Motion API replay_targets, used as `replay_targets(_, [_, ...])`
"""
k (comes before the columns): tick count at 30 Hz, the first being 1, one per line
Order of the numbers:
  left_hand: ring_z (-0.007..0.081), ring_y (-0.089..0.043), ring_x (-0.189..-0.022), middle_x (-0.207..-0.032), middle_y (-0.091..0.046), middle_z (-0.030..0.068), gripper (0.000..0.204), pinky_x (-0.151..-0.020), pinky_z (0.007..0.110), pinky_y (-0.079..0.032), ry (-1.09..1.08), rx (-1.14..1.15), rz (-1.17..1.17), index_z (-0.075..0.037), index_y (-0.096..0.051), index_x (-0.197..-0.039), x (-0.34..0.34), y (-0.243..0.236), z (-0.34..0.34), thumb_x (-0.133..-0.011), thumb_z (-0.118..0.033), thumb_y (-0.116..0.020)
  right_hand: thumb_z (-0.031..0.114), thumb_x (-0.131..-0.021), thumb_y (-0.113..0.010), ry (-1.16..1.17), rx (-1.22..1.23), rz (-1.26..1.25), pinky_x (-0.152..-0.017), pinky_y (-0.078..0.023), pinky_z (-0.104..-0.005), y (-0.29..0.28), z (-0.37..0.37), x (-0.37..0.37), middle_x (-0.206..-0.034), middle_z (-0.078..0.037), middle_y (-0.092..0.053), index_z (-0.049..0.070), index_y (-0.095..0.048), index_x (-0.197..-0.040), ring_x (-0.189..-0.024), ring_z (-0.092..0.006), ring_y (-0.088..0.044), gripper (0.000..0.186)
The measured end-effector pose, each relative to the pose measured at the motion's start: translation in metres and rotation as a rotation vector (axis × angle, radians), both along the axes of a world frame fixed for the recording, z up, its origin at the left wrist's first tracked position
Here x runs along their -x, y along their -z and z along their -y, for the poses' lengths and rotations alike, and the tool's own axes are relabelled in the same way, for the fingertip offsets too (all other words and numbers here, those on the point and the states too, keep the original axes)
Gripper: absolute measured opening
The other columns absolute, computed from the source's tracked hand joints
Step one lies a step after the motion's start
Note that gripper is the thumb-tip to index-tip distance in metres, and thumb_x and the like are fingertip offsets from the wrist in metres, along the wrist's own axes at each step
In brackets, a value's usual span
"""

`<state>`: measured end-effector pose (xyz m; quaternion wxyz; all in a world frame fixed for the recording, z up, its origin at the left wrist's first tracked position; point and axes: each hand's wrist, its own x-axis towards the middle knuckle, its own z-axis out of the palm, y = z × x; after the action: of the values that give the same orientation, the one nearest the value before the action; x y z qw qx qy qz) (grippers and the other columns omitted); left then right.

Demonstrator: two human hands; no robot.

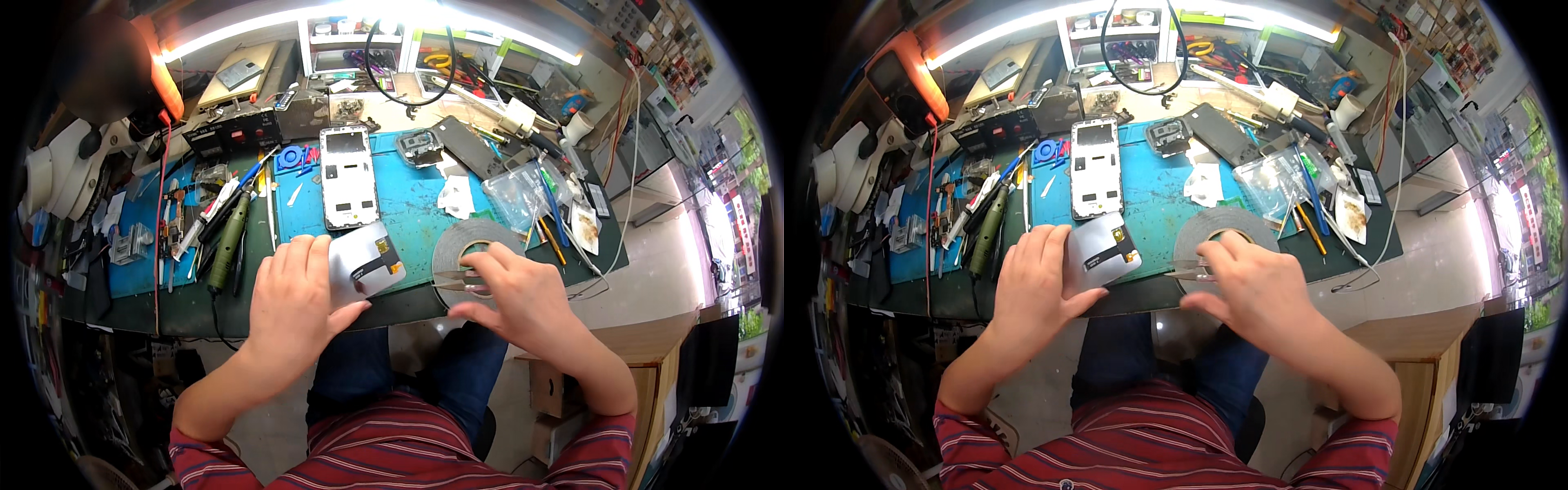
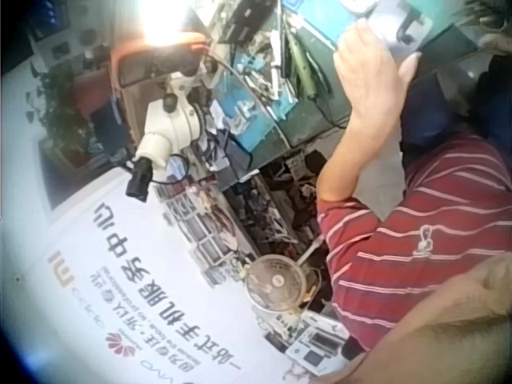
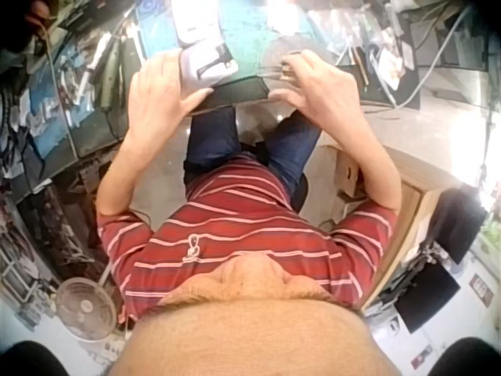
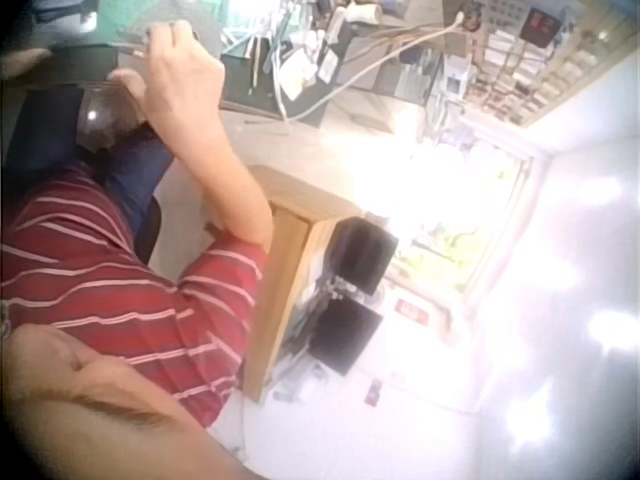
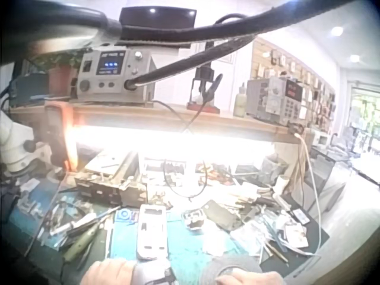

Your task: The person applies adhesive tape to a smartphone back cover, then uses a heat gun and a metal pick to pry and separate the screen assembly from the phone frame. The person handles the back cover, screen assembly, and frame throughout the process.

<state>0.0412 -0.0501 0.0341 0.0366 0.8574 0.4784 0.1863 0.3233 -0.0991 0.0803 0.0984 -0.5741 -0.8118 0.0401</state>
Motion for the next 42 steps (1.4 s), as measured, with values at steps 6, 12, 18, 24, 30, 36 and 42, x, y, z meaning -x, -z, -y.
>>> replay_targets(6, [0.0306,-0.055,-0.110,-0.120,-0.056,0.0146,0.085,-0.098,0.042,-0.047,0.173,0.143,0.047,0.006,-0.057,-0.134,0.006,0.007,-0.006,-0.069,-0.035,-0.093,0.028,-0.076,-0.086,-0.063,-0.057,-0.007,-0.064,-0.056,-0.0351,0.044,0.042,-0.036,-0.110,-0.003,-0.063,0.010,-0.068,-0.125,-0.078,-0.0235,-0.069,0.056])
replay_targets(12, [0.0343,-0.053,-0.124,-0.132,-0.055,0.0174,0.096,-0.107,0.045,-0.044,0.168,0.078,0.017,0.004,-0.051,-0.143,0.004,0.014,-0.005,-0.067,-0.035,-0.095,0.009,-0.075,-0.081,-0.216,-0.543,0.056,-0.061,-0.054,-0.0327,0.054,0.039,-0.058,-0.107,-0.010,-0.073,0.005,-0.072,-0.117,-0.072,-0.0207,-0.068,0.044])
replay_targets(18, [0.0389,-0.047,-0.138,-0.144,-0.053,0.0225,0.108,-0.116,0.050,-0.036,0.080,0.004,0.168,0.005,-0.041,-0.152,0.016,-0.006,0.015,-0.071,-0.047,-0.091,-0.004,-0.083,-0.075,0.087,-0.652,-0.471,-0.054,-0.046,-0.0247,0.007,0.045,-0.061,-0.092,-0.007,-0.071,0.002,-0.072,-0.101,-0.064,-0.0130,-0.061,0.020])
replay_targets(24, [0.0395,-0.062,-0.122,-0.136,-0.063,0.0178,0.073,-0.103,0.048,-0.049,0.497,-0.102,0.453,-0.002,-0.054,-0.146,-0.031,-0.076,0.046,-0.086,-0.033,-0.083,0.017,-0.096,-0.074,0.177,0.050,-0.839,-0.061,-0.044,-0.0256,-0.018,0.092,-0.040,-0.080,-0.002,-0.063,0.002,-0.072,-0.100,-0.068,-0.0068,-0.053,0.016])
replay_targets(30, [0.0247,-0.073,-0.092,-0.109,-0.074,0.0111,0.034,-0.078,0.034,-0.059,0.649,0.493,0.532,-0.007,-0.075,-0.121,-0.077,-0.033,0.070,-0.088,-0.005,-0.078,0.016,-0.097,-0.073,0.250,0.259,-1.051,-0.062,-0.042,-0.0233,0.036,0.135,-0.025,-0.079,0.003,-0.062,0.002,-0.073,-0.100,-0.071,-0.0035,-0.051,0.014])
replay_targets(36, [0.0162,-0.072,-0.091,-0.110,-0.075,0.0086,0.033,-0.078,0.030,-0.057,0.416,0.809,0.630,-0.006,-0.074,-0.124,-0.079,0.054,0.108,-0.091,-0.005,-0.077,0.016,-0.103,-0.068,0.624,0.231,-1.536,-0.060,-0.040,-0.0201,0.139,0.187,-0.007,-0.079,0.008,-0.061,0.000,-0.072,-0.100,-0.071,0.0005,-0.049,0.017])
replay_targets(42, [0.0102,-0.069,-0.092,-0.110,-0.074,0.0088,0.035,-0.081,0.025,-0.056,0.073,0.932,0.922,0.003,-0.069,-0.129,-0.087,0.137,0.139,-0.096,-0.008,-0.074,0.016,-0.103,-0.068,0.865,0.054,-1.712,-0.067,-0.040,-0.0205,0.215,0.189,-0.004,-0.080,0.009,-0.058,0.001,-0.070,-0.095,-0.074,-0.0007,-0.049,0.016])
